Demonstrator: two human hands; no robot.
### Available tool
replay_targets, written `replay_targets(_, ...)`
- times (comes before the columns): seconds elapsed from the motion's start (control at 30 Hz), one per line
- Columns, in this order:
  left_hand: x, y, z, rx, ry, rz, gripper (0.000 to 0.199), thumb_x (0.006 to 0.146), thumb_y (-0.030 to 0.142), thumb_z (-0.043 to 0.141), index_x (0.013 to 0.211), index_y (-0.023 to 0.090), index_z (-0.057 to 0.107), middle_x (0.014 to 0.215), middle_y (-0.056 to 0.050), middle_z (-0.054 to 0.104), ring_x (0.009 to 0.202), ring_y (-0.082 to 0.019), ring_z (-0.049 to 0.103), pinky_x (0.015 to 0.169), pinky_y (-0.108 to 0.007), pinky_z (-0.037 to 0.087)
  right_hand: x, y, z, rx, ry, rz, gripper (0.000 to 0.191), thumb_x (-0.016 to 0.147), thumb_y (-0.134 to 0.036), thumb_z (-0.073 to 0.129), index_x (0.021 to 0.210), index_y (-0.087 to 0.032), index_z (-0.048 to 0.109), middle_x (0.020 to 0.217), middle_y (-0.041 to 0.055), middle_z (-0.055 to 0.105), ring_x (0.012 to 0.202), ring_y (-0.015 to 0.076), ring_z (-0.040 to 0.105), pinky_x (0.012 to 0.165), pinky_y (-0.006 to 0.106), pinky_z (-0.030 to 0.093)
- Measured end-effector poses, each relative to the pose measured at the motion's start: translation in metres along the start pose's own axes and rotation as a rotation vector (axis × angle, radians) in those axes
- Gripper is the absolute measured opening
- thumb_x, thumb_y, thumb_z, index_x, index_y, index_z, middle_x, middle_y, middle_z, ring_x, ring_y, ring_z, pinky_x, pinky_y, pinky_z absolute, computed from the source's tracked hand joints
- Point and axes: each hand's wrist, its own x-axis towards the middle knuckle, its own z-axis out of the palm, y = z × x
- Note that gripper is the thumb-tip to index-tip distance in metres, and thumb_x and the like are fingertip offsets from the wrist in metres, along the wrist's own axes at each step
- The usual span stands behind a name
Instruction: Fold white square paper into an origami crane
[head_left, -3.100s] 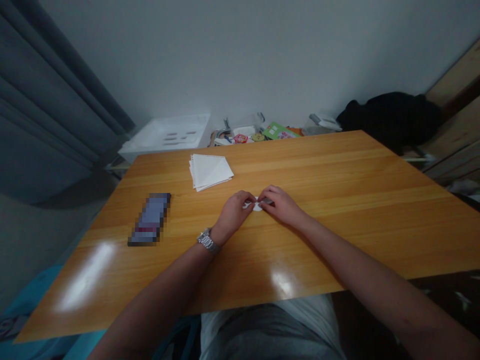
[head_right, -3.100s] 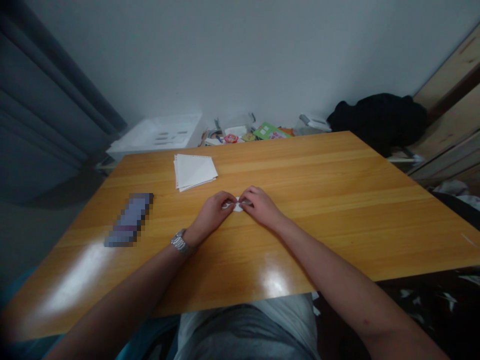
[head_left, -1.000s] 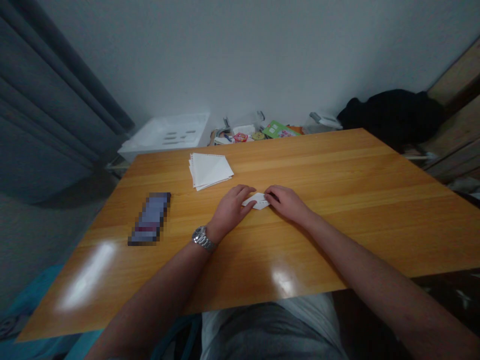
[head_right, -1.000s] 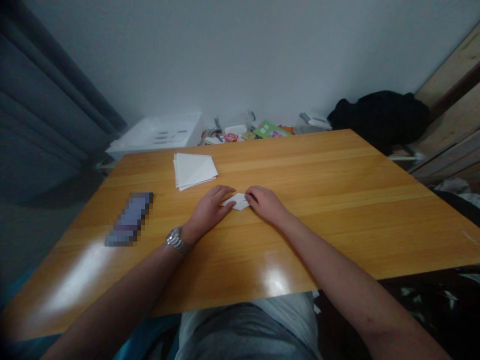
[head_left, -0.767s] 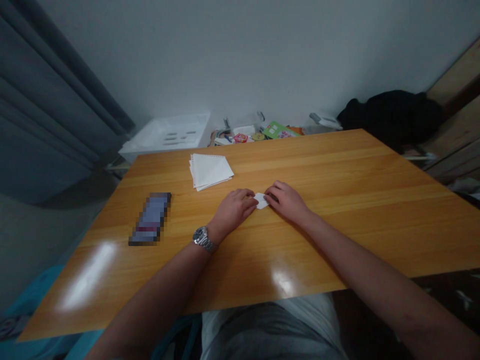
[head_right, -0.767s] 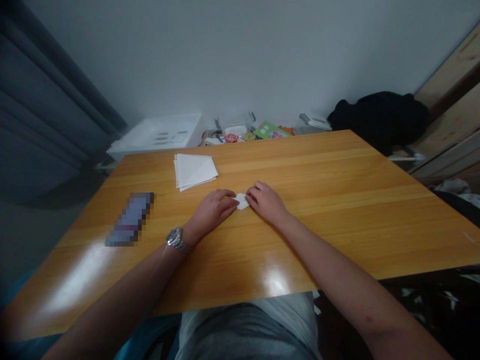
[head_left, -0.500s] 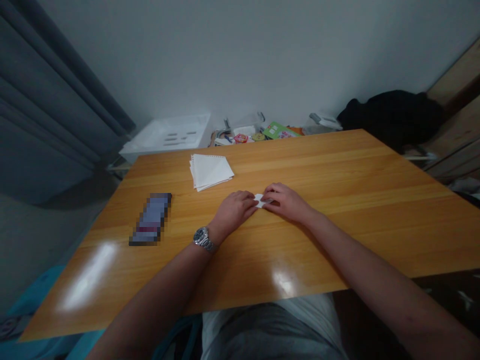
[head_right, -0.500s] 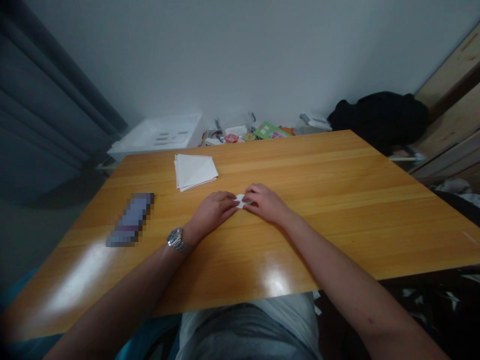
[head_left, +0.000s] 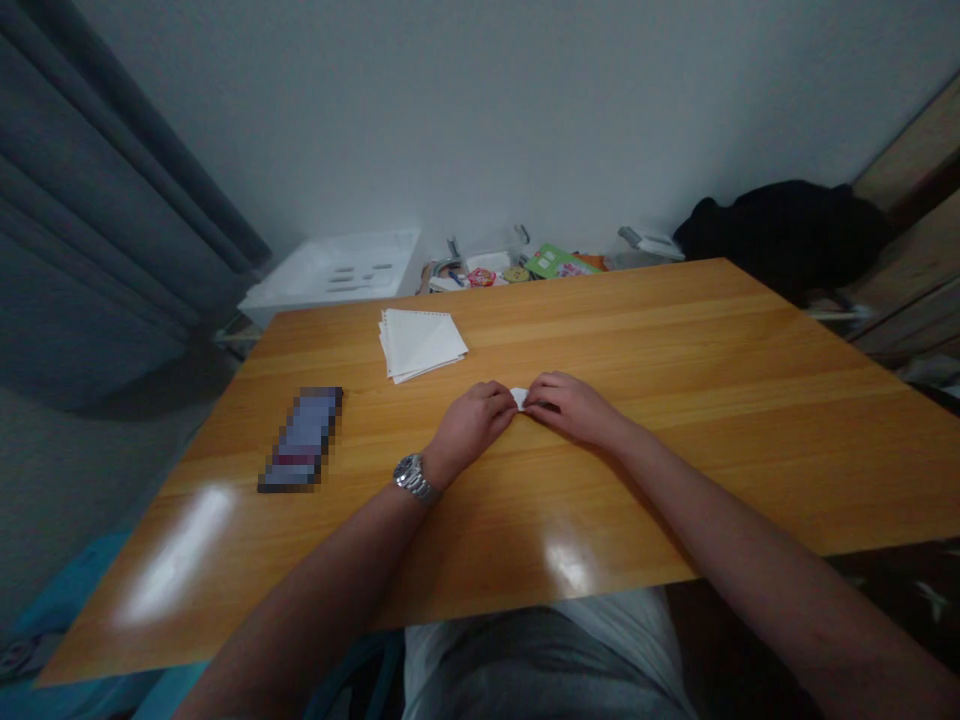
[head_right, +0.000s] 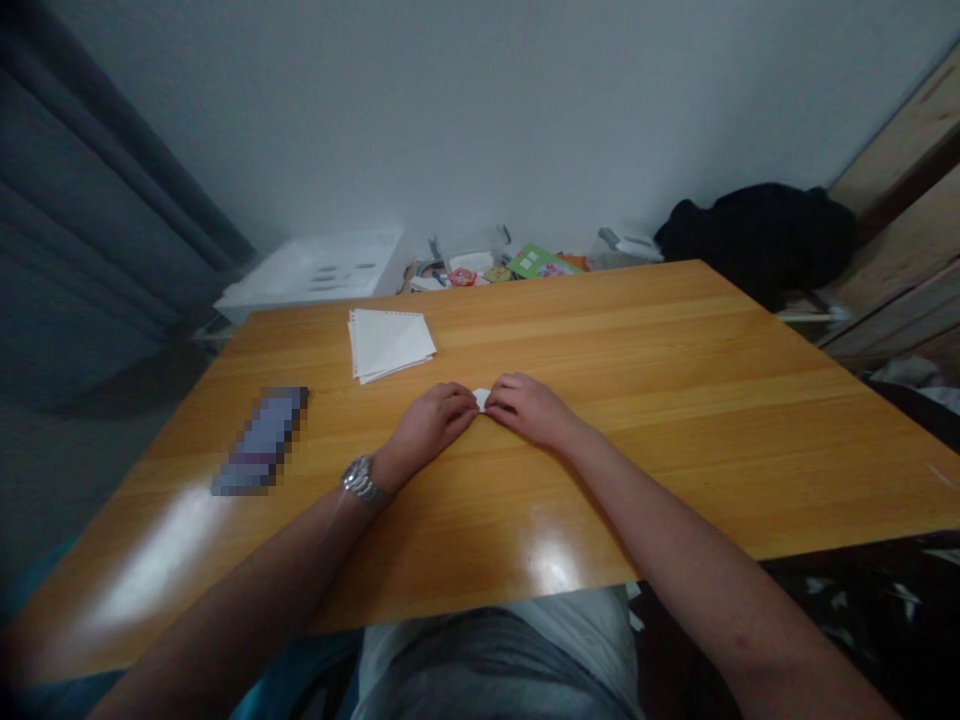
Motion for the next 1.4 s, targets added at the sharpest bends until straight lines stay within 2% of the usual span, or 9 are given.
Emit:
replay_targets(0.27,0.004,0.0,0.007,-0.054,0.099,-0.109,0.009,0.096,0.021,0.057,0.095,0.018,0.066,0.098,-0.006,0.066,0.093,-0.02,0.062,0.086,-0.032,0.051,0.004,-0.005,0.007,0.06,0.104,0.16,0.006,0.092,-0.018,0.062,0.089,-0.018,0.067,0.092,0.0065,0.063,0.087,0.0199,0.06,0.078,0.032,0.047)
replay_targets(0.43,0.003,0.002,0.001,0.038,0.006,-0.016,0.017,0.098,0.022,0.055,0.101,0.019,0.071,0.109,-0.007,0.068,0.1,-0.021,0.063,0.089,-0.034,0.052,0.005,-0.004,0.012,0.096,0.154,0.206,0.004,0.089,-0.015,0.066,0.089,-0.019,0.067,0.091,0.0045,0.061,0.083,0.0182,0.059,0.075,0.03,0.046)
replay_targets(0.63,-0.001,0.004,-0.009,0.19,-0.076,0.076,0.021,0.097,0.023,0.057,0.107,0.02,0.075,0.123,-0.01,0.066,0.11,-0.025,0.062,0.1,-0.042,0.05,0.001,0.001,0.012,0.016,0.18,0.225,0.006,0.088,-0.023,0.07,0.094,-0.021,0.068,0.095,0.0064,0.061,0.092,0.0223,0.057,0.084,0.036,0.045)
replay_targets(0.8,-0.005,0.002,-0.012,0.222,-0.112,0.11,0.028,0.101,0.029,0.05,0.116,0.019,0.072,0.124,-0.012,0.067,0.112,-0.026,0.062,0.099,-0.042,0.05,-0.004,0.008,0.004,0.088,0.105,0.197,0.008,0.092,-0.018,0.063,0.098,-0.02,0.068,0.096,0.0058,0.061,0.089,0.0195,0.059,0.08,0.032,0.048)
replay_targets(0.93,-0.008,0.0,-0.011,0.266,-0.115,0.112,0.032,0.102,0.032,0.048,0.123,0.019,0.068,0.13,-0.013,0.064,0.113,-0.026,0.061,0.1,-0.043,0.048,-0.005,0.011,0.001,0.073,0.083,0.164,0.016,0.093,-0.016,0.061,0.105,-0.019,0.071,0.099,0.0075,0.062,0.092,0.0203,0.06,0.083,0.034,0.049)
replay_targets(1.07,-0.009,-0.001,-0.011,0.297,-0.079,0.072,0.034,0.1,0.037,0.051,0.127,0.02,0.066,0.135,-0.014,0.059,0.118,-0.028,0.058,0.104,-0.046,0.044,-0.006,0.009,0.0,0.062,0.063,0.1,0.017,0.095,-0.023,0.061,0.1,-0.02,0.077,0.097,0.0081,0.064,0.089,0.0204,0.061,0.082,0.036,0.05)
replay_targets(1.2,-0.009,-0.004,-0.01,0.241,-0.024,-0.006,0.041,0.1,0.044,0.05,0.13,0.019,0.063,0.128,-0.014,0.061,0.116,-0.028,0.058,0.103,-0.045,0.046,-0.007,0.001,-0.002,0.083,0.042,0.0,0.017,0.094,-0.027,0.064,0.1,-0.023,0.079,0.098,0.0081,0.065,0.091,0.0214,0.06,0.084,0.038,0.05)
replay_targets(1.3,-0.009,-0.009,-0.008,0.177,-0.01,-0.03,0.039,0.101,0.041,0.05,0.129,0.018,0.064,0.125,-0.013,0.064,0.115,-0.026,0.06,0.102,-0.043,0.048,-0.007,-0.006,-0.003,0.081,0.007,-0.068,0.017,0.093,-0.031,0.065,0.104,-0.026,0.078,0.104,0.0083,0.065,0.099,0.0226,0.059,0.089,0.04,0.05)
replay_targets(1.4,-0.01,-0.016,-0.008,0.125,-0.031,0.0,0.037,0.1,0.035,0.054,0.128,0.015,0.065,0.128,-0.013,0.066,0.118,-0.026,0.061,0.106,-0.042,0.047,-0.005,-0.01,-0.001,0.081,0.02,-0.078,0.017,0.095,-0.031,0.063,0.104,-0.026,0.076,0.109,0.0086,0.065,0.104,0.0229,0.059,0.094,0.041,0.049)
